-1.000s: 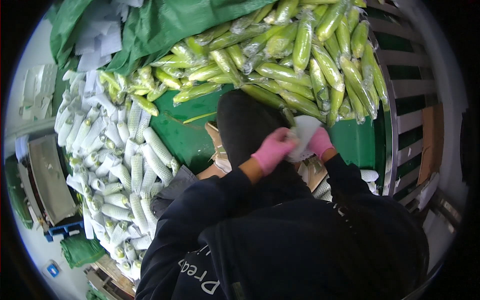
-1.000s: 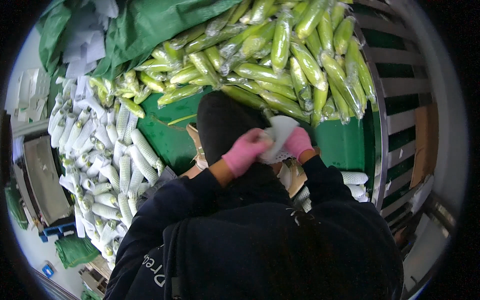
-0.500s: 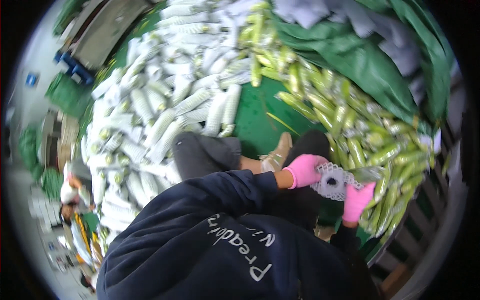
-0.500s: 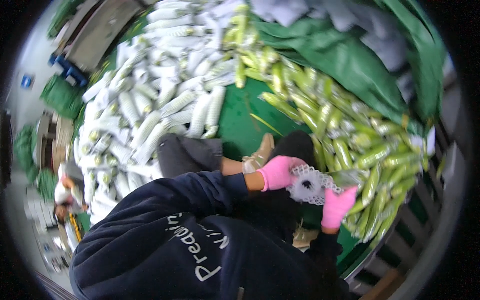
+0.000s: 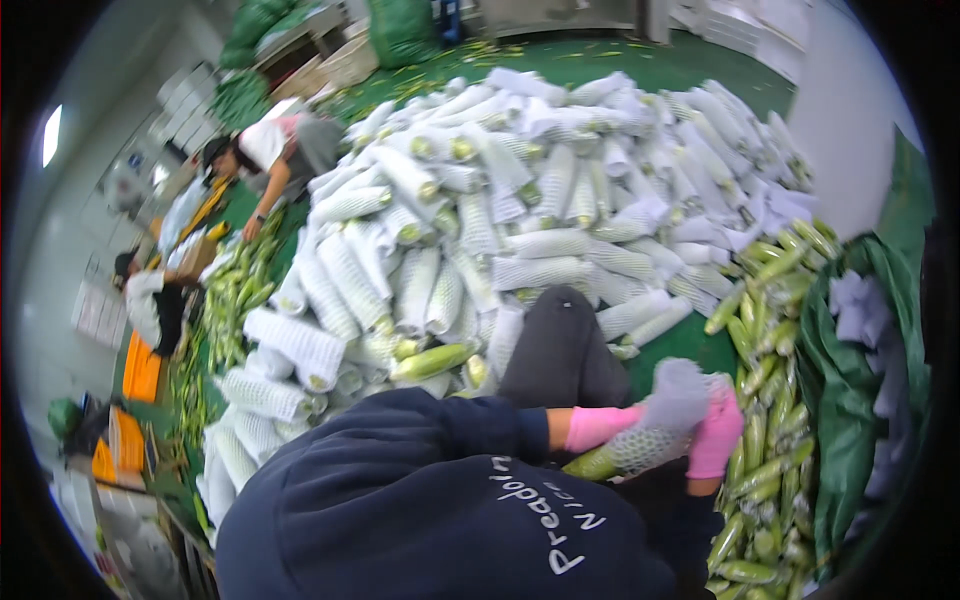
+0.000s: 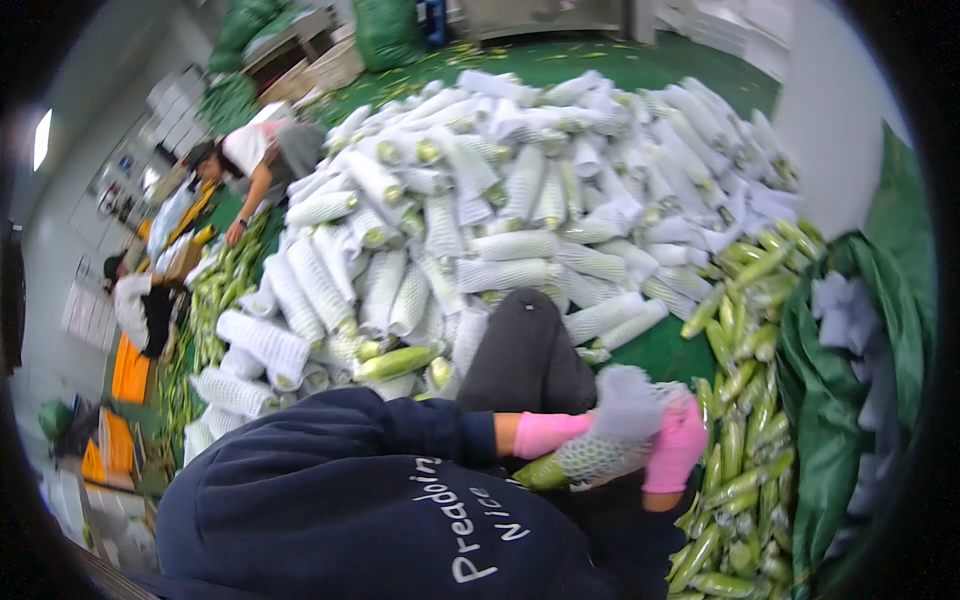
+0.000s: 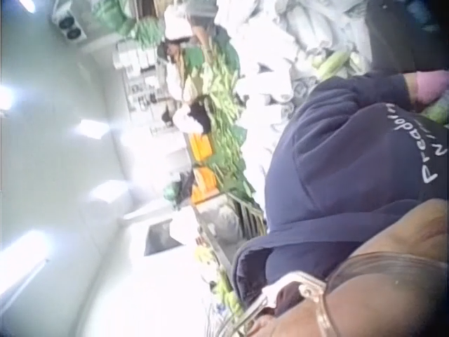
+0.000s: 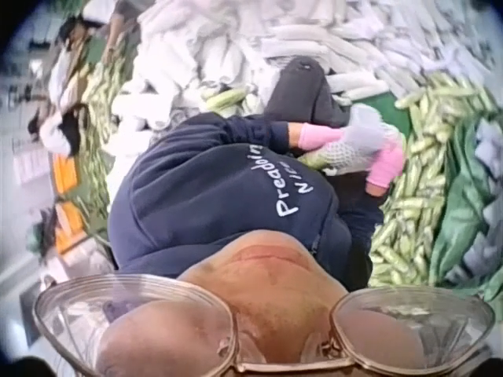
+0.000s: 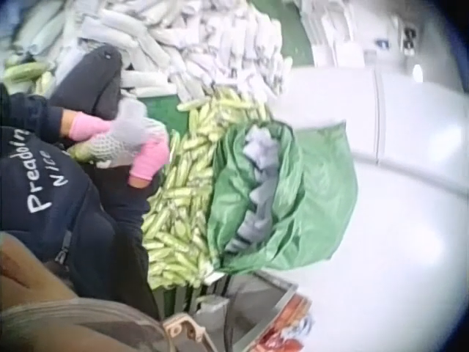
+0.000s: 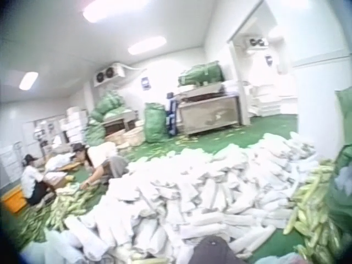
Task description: Place individual ears of corn into protective mesh sleeves.
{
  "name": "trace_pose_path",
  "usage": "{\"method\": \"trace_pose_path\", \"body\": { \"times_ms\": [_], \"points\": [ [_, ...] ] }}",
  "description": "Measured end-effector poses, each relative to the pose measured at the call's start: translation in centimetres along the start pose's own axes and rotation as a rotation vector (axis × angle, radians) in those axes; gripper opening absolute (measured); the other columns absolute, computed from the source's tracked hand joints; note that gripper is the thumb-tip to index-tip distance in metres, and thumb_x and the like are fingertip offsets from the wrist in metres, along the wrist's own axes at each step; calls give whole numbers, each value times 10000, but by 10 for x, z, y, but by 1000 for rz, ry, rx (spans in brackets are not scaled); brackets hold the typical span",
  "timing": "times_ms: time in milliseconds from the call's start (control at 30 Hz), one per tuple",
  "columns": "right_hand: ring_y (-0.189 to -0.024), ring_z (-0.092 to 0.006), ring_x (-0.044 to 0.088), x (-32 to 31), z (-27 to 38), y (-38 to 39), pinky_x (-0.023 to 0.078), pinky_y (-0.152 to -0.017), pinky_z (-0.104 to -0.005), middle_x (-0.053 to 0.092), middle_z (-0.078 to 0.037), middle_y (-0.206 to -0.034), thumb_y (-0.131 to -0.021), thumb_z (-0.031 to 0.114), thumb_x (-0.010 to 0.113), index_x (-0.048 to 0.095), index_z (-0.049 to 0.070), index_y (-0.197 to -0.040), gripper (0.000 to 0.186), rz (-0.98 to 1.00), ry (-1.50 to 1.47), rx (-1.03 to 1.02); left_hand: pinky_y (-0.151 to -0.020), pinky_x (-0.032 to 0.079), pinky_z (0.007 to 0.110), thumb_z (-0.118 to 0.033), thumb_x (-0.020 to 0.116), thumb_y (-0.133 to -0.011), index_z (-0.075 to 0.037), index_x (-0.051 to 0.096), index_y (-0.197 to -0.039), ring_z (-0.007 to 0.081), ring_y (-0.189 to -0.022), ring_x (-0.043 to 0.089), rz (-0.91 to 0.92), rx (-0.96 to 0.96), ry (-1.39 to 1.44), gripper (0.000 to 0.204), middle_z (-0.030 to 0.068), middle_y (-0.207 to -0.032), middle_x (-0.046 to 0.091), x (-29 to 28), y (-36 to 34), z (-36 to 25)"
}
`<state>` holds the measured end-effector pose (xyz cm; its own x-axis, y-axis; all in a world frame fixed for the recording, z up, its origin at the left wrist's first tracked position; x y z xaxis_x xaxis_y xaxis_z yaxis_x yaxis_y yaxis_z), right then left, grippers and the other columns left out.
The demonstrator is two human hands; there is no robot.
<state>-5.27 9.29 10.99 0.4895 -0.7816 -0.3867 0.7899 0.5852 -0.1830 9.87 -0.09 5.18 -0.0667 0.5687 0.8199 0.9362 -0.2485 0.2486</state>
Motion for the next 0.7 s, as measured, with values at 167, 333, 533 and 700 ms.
{"method": "trace_pose_path", "body": {
  "times_ms": [167,333,533,700],
  "points": [
    [-880,-200,607,43,-55,56,479,-772,-320,608,-113,-1046,-906,222,531,532,9,-1145,320,320,-372,272,-934,439,292,-335,500,-960,-55,419,-1347,111,-1076,539,-3,190,66,485,61,-1234,560,22,23,-17],
    [-936,-222,596,28,5,85,472,-872,-317,558,-101,-1163,-897,209,546,445,26,-1271,429,348,-754,583,-907,455,287,-334,523,-949,-58,430,-1336,108,-1048,553,-20,154,82,484,58,-1211,572,12,51,-2],
    [-842,-166,581,45,-28,85,468,-734,-271,589,-69,-1035,-880,131,564,455,26,-1287,434,410,216,190,-875,474,280,-334,549,-937,-61,444,-1323,104,-1015,568,-121,216,-85,484,53,-1183,586,-9,59,-12],
    [-603,-82,435,-19,-25,65,407,-570,-226,495,1,-722,-860,84,596,529,17,-1239,390,123,47,362,-657,513,287,-234,703,-821,-82,571,-1073,138,-791,612,-650,679,-344,322,31,-917,620,-90,119,-215]
  ]
}}
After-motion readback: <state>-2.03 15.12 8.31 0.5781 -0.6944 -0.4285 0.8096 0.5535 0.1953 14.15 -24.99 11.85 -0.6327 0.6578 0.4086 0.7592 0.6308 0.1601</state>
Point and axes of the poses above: each hand's wrist, its own y-axis away from the middle knuckle, its own x-axis out of the palm, z = x × y, the point moved 4 cm from there along -y, towards the middle knuckle
